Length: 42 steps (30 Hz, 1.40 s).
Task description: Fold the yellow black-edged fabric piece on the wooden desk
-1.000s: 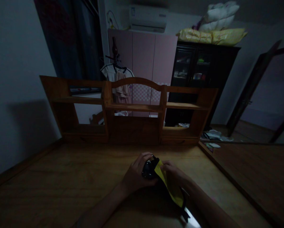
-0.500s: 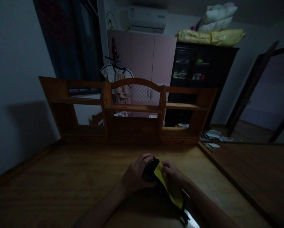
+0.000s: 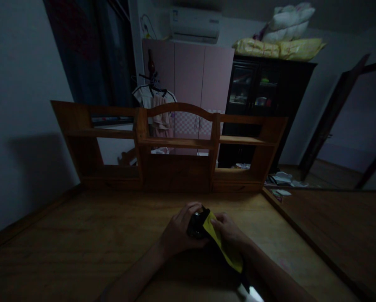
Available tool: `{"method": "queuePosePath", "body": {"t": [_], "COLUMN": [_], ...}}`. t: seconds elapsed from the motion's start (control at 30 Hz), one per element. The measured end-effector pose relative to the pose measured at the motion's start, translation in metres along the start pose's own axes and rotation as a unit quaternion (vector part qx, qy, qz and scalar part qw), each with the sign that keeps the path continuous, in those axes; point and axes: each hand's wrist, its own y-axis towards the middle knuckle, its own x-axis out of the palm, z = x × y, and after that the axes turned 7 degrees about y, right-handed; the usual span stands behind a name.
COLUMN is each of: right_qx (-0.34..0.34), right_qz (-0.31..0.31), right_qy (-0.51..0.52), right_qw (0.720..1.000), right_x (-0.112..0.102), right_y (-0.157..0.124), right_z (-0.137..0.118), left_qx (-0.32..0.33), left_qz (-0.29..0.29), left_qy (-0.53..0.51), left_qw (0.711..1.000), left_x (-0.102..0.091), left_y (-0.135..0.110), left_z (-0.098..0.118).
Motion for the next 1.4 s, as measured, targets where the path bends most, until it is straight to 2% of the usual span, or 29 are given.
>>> {"method": "queuePosePath", "body": {"t": [0.37, 0.6, 0.73, 0.83, 1.03, 1.13, 1.2, 1.3, 1.4], "right_qx": [-0.01, -0.008, -0.009, -0.012, -0.051, -0.083, -0.126, -0.186, -0.178], "right_qz": [-0.05, -0.028, -0.048, -0.053, -0.062, -0.049, -0.037, 0.008, 0.062], "right_qy": [0.023, 0.027, 0.026, 0.025, 0.029, -0.001, -0.037, -0.151, -0.278], "right_qw": [0.998, 0.999, 0.998, 0.998, 0.996, 0.995, 0.991, 0.971, 0.942], "right_x": [0.0, 0.003, 0.003, 0.003, 0.009, 0.015, 0.019, 0.023, 0.023], "right_y": [0.001, 0.0, 0.0, 0.0, 0.001, 0.0, -0.001, -0.005, -0.009], "right_z": [-0.01, -0.017, -0.02, -0.019, -0.009, -0.01, -0.013, -0.017, -0.015], "left_qx": [0.008, 0.0, 0.016, 0.041, 0.151, 0.17, 0.17, 0.166, 0.151], "left_qz": [-0.009, 0.0, -0.018, -0.027, -0.083, -0.117, -0.119, -0.103, -0.08], "left_qy": [0.025, 0.026, 0.041, 0.067, 0.16, 0.205, 0.222, 0.229, 0.212], "left_qw": [1.0, 1.0, 0.999, 0.997, 0.972, 0.957, 0.953, 0.954, 0.962], "left_x": [0.0, 0.0, 0.001, 0.003, 0.008, 0.009, 0.009, 0.009, 0.01], "left_y": [-0.001, -0.002, -0.003, -0.003, -0.001, -0.001, -0.001, -0.002, -0.002], "left_z": [0.0, -0.002, -0.004, -0.006, -0.002, 0.0, 0.0, -0.003, -0.003]}}
